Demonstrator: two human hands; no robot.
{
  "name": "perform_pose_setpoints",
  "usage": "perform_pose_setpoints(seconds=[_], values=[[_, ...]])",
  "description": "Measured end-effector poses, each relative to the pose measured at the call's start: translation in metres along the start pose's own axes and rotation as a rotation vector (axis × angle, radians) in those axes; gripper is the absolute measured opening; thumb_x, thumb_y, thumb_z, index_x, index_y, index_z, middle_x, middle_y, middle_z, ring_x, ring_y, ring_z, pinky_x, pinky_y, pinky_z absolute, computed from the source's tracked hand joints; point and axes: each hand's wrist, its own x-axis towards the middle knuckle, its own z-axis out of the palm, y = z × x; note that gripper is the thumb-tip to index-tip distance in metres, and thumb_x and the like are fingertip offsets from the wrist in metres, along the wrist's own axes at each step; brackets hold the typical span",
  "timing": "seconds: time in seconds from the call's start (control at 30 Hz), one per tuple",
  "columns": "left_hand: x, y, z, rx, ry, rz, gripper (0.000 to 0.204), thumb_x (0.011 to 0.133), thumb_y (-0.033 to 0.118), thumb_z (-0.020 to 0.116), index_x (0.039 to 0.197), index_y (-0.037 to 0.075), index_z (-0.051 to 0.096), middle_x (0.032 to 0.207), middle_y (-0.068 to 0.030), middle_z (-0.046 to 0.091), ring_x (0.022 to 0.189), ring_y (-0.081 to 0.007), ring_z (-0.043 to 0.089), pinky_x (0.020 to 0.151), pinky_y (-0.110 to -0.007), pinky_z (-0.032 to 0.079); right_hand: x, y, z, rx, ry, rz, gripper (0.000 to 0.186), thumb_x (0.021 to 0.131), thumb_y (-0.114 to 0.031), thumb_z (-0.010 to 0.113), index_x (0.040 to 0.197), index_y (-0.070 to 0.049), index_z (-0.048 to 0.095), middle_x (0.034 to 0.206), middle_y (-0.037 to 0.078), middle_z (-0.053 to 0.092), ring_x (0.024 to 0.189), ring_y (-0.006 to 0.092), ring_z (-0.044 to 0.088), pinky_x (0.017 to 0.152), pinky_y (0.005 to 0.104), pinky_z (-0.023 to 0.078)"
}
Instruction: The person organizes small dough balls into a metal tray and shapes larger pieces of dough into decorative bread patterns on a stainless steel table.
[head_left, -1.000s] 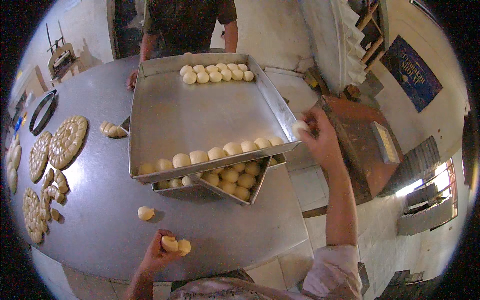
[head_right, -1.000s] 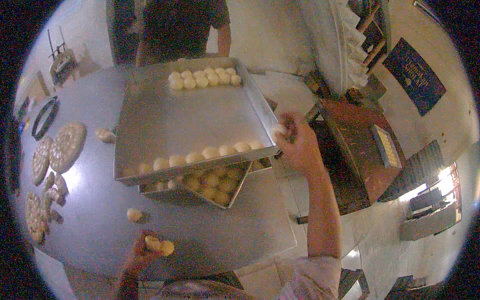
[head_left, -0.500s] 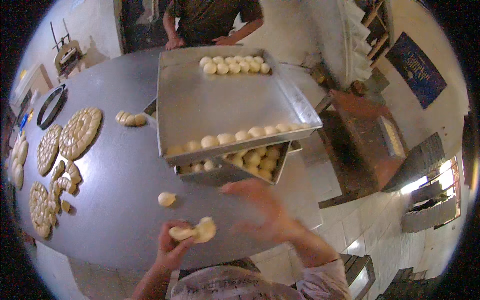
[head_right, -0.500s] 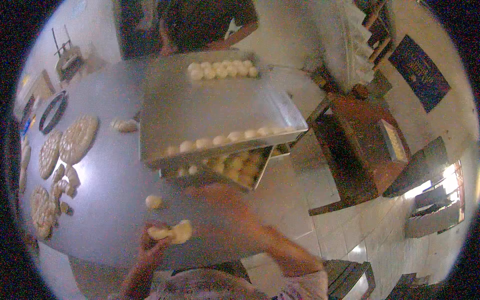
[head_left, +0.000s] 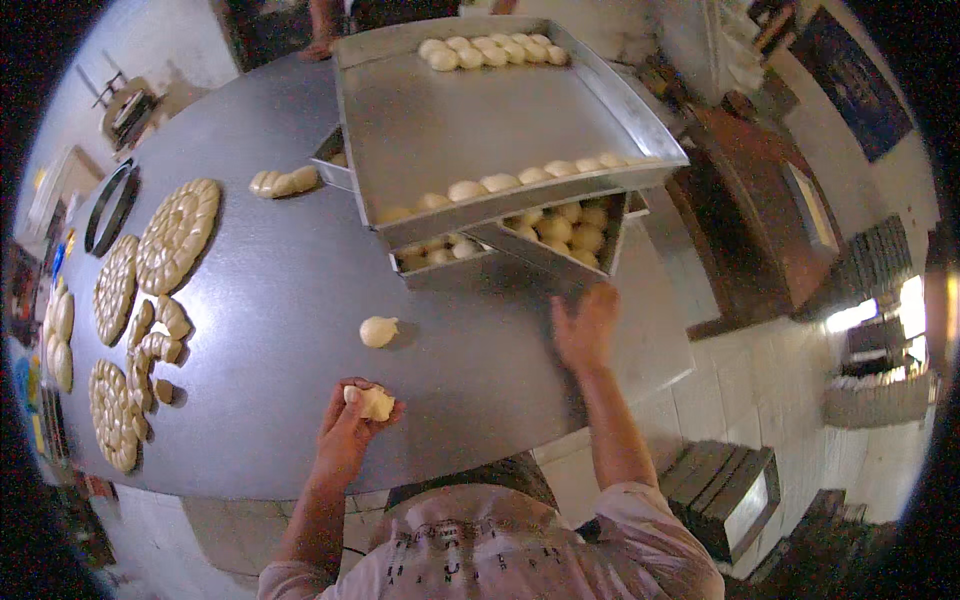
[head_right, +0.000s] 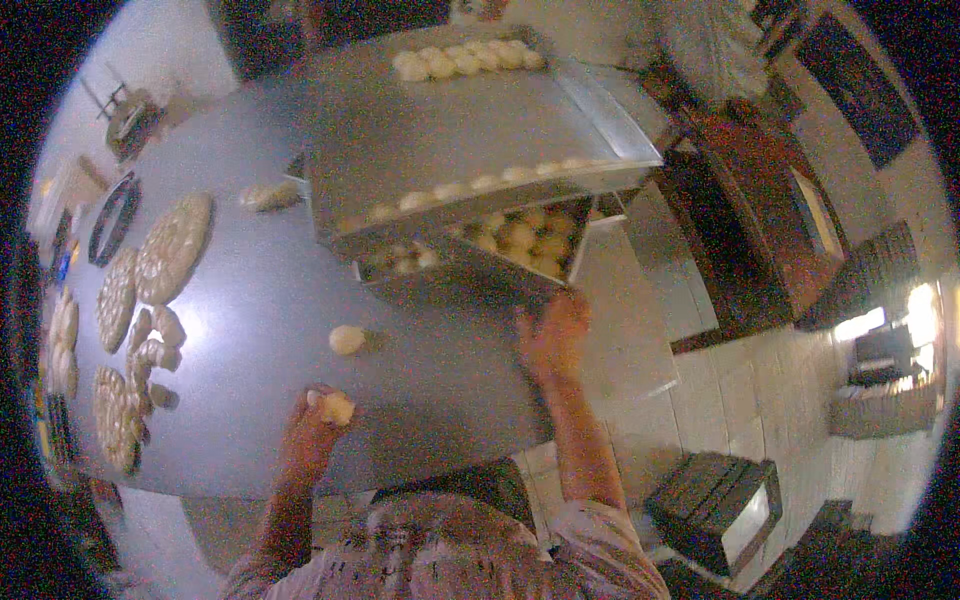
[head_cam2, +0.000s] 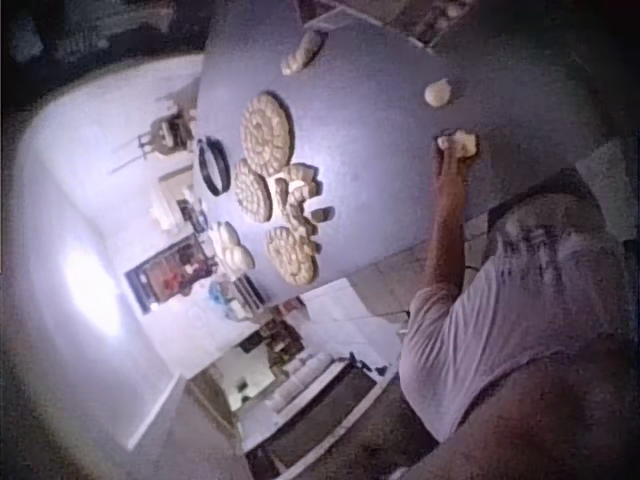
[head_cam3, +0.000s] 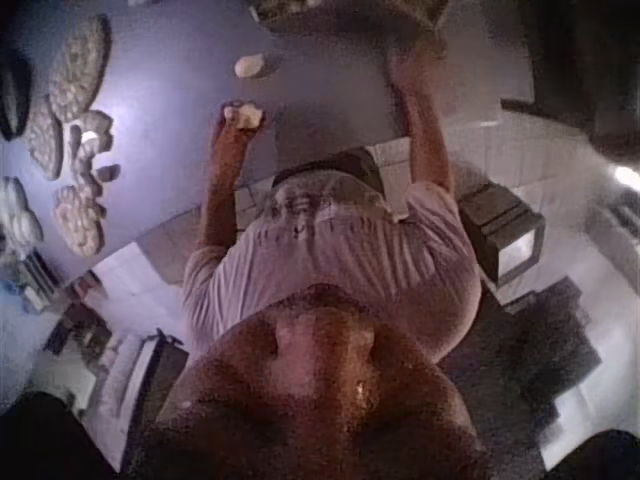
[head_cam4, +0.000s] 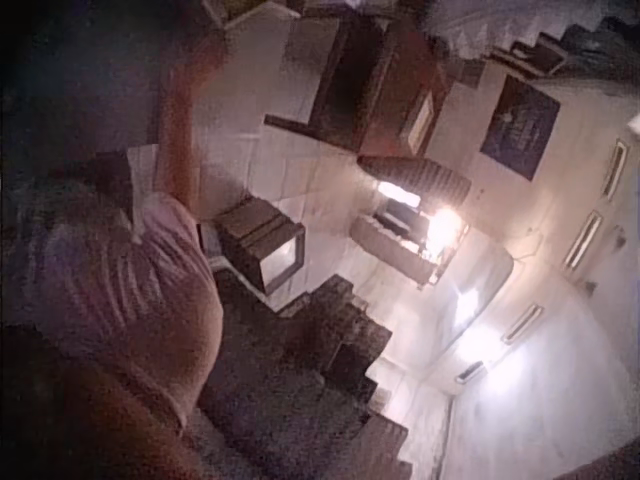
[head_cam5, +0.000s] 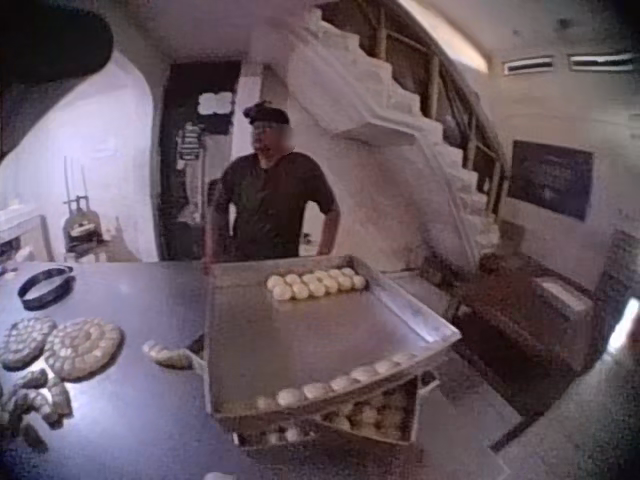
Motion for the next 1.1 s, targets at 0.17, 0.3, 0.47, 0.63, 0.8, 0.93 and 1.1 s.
perform_pose_setpoints(seconds=[0.17, 0.3, 0.47, 0.63, 0.8, 0.93, 1.1], values=[[0.011, -0.007, -0.024, 0.040, 0.092, 0.107, 0.012, 0.089, 0.012, 0.050, 0.092, 0.012, 0.039, 0.084, -0.0026, 0.048, 0.071, -0.0129, 0.049, 0.060, -0.027, 0.043, -0.048, 0.042, -0.024, 0.258, -0.292, -0.094, 0.040, 0.074, -0.030, 0.063, 0.106, -0.007, 0.052, 0.109, 0.017, 0.052, 0.105, 0.0370, 0.044, 0.091, 0.0478, 0.033], [0.011, -0.012, -0.007, 0.294, 0.063, 0.059, 0.016, 0.086, 0.007, 0.053, 0.085, 0.013, 0.039, 0.081, -0.0006, 0.046, 0.068, -0.0103, 0.045, 0.056, -0.026, 0.037, 0.032, 0.054, -0.024, -0.014, 0.029, 0.150, 0.036, 0.066, -0.023, 0.066, 0.096, -0.007, 0.054, 0.099, 0.017, 0.053, 0.096, 0.0345, 0.048, 0.085, 0.0445, 0.037], [0.012, 0.002, 0.029, 0.127, 0.027, 0.032, 0.010, 0.088, 0.013, 0.050, 0.094, 0.007, 0.046, 0.086, -0.0053, 0.051, 0.078, -0.0152, 0.053, 0.072, -0.031, 0.045, -0.011, 0.028, -0.014, 0.354, -0.154, -0.223, 0.026, 0.066, -0.018, 0.066, 0.087, -0.006, 0.058, 0.093, 0.017, 0.054, 0.097, 0.0321, 0.048, 0.085, 0.0436, 0.039], [0.013, -0.010, 0.050, 0.157, -0.008, 0.057, 0.017, 0.091, 0.019, 0.044, 0.099, 0.004, 0.046, 0.093, -0.0086, 0.053, 0.088, -0.0203, 0.057, 0.076, -0.033, 0.047, 0.058, 0.084, -0.009, 0.004, -0.020, 0.208, 0.019, 0.066, -0.011, 0.066, 0.080, -0.006, 0.055, 0.090, 0.016, 0.054, 0.092, 0.0325, 0.050, 0.083, 0.0433, 0.040], [0.022, -0.019, 0.030, 0.071, 0.137, 0.068, 0.006, 0.087, 0.011, 0.051, 0.089, 0.008, 0.046, 0.084, -0.0033, 0.050, 0.075, -0.0132, 0.052, 0.063, -0.028, 0.043, 0.023, 0.049, -0.018, 0.197, -0.041, -0.175, 0.024, 0.067, -0.009, 0.065, 0.086, -0.004, 0.052, 0.095, 0.017, 0.052, 0.094, 0.0354, 0.048, 0.085, 0.0430, 0.037], [0.020, -0.024, 0.040, 0.331, 0.109, 0.089, 0.015, 0.082, 0.007, 0.059, 0.082, 0.009, 0.044, 0.075, 0.0022, 0.045, 0.067, -0.0061, 0.045, 0.055, -0.022, 0.035, 0.042, 0.097, -0.016, 0.001, 0.043, 0.060, 0.026, 0.074, -0.017, 0.061, 0.093, 0.000, 0.055, 0.106, 0.019, 0.052, 0.103, 0.0377, 0.046, 0.091, 0.0465, 0.036], [0.000, -0.004, 0.010, 0.182, 0.243, 0.180, 0.019, 0.080, 0.008, 0.063, 0.080, 0.010, 0.044, 0.074, 0.0042, 0.046, 0.065, -0.0044, 0.043, 0.053, -0.021, 0.034, -0.004, 0.085, -0.052, 0.111, -0.112, 0.006, 0.030, 0.074, -0.015, 0.059, 0.099, 0.000, 0.055, 0.107, 0.017, 0.053, 0.101, 0.0331, 0.050, 0.087, 0.0410, 0.042]])
